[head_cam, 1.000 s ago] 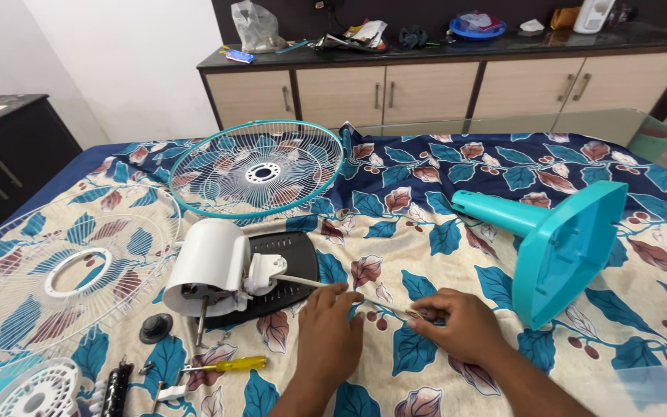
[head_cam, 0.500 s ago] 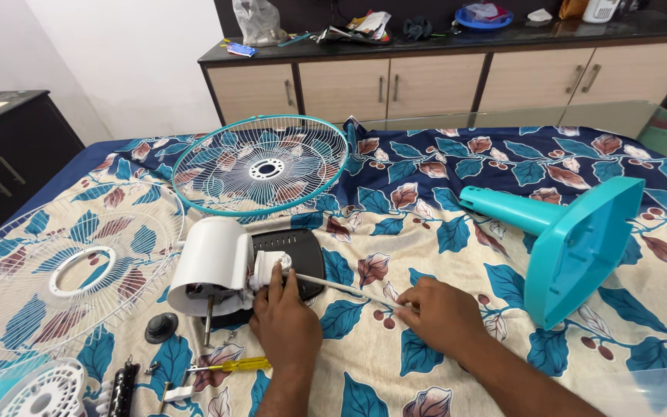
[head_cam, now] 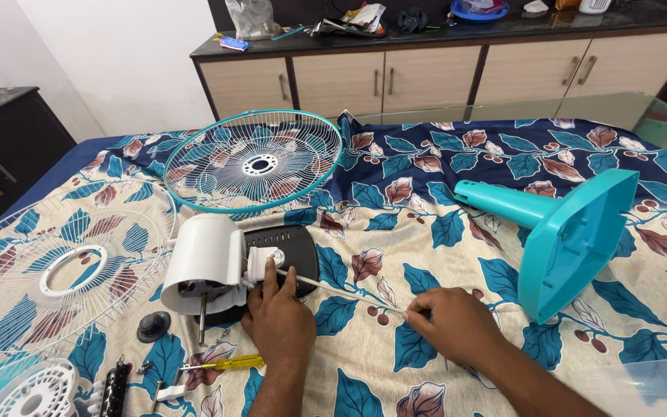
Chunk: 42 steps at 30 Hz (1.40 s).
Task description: The person disassembles a teal LG fan, removes the motor housing, and works on the internal wiring and switch. They use a screwdriver to loosen screws and connect wires to the switch terminals inside the fan body.
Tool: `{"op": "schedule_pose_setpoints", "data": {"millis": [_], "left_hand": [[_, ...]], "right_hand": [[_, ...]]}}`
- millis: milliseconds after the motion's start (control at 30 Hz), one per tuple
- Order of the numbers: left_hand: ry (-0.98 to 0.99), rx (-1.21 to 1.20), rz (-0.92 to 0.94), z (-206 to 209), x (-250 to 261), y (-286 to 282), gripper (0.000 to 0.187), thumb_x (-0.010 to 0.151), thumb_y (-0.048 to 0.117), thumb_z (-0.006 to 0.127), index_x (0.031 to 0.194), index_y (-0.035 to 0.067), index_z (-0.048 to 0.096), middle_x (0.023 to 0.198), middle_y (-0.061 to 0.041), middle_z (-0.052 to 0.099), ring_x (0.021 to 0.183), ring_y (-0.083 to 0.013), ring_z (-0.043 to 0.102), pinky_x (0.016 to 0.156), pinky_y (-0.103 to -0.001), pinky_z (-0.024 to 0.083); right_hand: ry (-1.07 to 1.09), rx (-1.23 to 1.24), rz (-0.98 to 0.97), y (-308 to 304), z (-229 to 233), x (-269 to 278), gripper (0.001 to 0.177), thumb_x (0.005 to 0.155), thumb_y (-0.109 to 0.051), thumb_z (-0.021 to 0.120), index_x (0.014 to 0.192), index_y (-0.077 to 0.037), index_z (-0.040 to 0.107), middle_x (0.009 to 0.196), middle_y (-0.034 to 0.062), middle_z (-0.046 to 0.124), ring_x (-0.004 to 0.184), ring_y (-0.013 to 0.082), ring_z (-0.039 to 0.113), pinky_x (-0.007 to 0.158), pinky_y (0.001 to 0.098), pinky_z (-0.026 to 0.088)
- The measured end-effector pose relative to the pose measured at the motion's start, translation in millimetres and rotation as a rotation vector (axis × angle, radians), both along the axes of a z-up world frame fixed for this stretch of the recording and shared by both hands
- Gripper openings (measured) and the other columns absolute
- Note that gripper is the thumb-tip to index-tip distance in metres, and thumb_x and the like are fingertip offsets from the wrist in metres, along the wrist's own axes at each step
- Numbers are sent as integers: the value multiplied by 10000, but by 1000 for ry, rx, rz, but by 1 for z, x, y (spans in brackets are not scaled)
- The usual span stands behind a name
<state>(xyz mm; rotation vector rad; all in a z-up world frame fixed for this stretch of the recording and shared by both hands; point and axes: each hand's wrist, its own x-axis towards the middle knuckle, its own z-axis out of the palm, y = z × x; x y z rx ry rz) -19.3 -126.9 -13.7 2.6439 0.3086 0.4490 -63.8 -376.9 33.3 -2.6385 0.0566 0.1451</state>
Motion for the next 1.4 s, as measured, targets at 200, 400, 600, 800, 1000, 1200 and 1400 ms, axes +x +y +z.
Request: {"op": "schedule_pose_setpoints", "data": {"millis": [200, 400, 600, 800, 1000, 1200, 1400], "left_hand": [[-66, 30, 6, -7, 3, 1, 695, 794, 77, 584, 1474, 206, 522, 1644, 88, 340, 1385, -281, 426, 1043, -563, 336], [-29, -6, 7, -9, 4, 2, 710, 799, 70, 576, 1489, 219, 494, 1644, 110, 327, 1395, -279, 415, 1047, -570, 327], [-12, 5, 6, -7, 5, 2, 756, 773, 49, 577, 1509, 174, 459, 1642, 108, 319, 1395, -268, 407, 1042, -576, 320], [-23, 33, -1, -9, 4, 2, 714, 794, 70, 579, 1493, 175, 479, 1651, 105, 319, 1404, -279, 407, 1024, -567, 340], [-5, 41, 10, -11, 7, 2, 721, 796, 78, 576, 1501, 181, 465, 1653, 106, 311, 1399, -274, 416, 1031, -572, 337], [-164, 94, 17, -15, 2, -1, 591, 892, 191, 580, 1478, 163, 506, 1617, 33, 396, 1371, -311, 438, 1030, -581, 329], [-516, 118, -188, -3, -17, -15, 424, 891, 324, 666, 1287, 172, 675, 1424, -58, 562, 1335, -329, 493, 1037, -532, 316]], "right_hand": [[16, 52, -1, -5, -2, -4, 270, 846, -384, 725, 938, -149, 822, 816, 61, 796, 734, 197, 748, 707, 347, 570], [42, 136, 2, -8, -5, -2, 283, 846, -361, 759, 918, -93, 818, 779, 64, 796, 706, 169, 729, 713, 326, 573], [84, 183, -77, -17, -2, -6, 262, 828, -326, 780, 900, -80, 832, 758, 48, 792, 659, 152, 687, 667, 325, 541], [61, 216, -27, -28, -6, -14, 274, 839, -327, 793, 838, -54, 822, 680, 49, 759, 614, 137, 650, 629, 310, 528], [259, 504, -198, -43, -9, -23, 262, 908, -229, 799, 909, 33, 805, 640, 87, 685, 531, 145, 556, 501, 290, 408], [379, 813, -168, -53, -17, -30, 262, 893, -121, 768, 1146, -60, 797, 686, 63, 681, 556, 105, 553, 516, 244, 446], [316, 889, -234, -50, -28, -36, 325, 884, -37, 797, 1195, -31, 701, 862, 86, 762, 650, 119, 665, 596, 249, 530]]}}
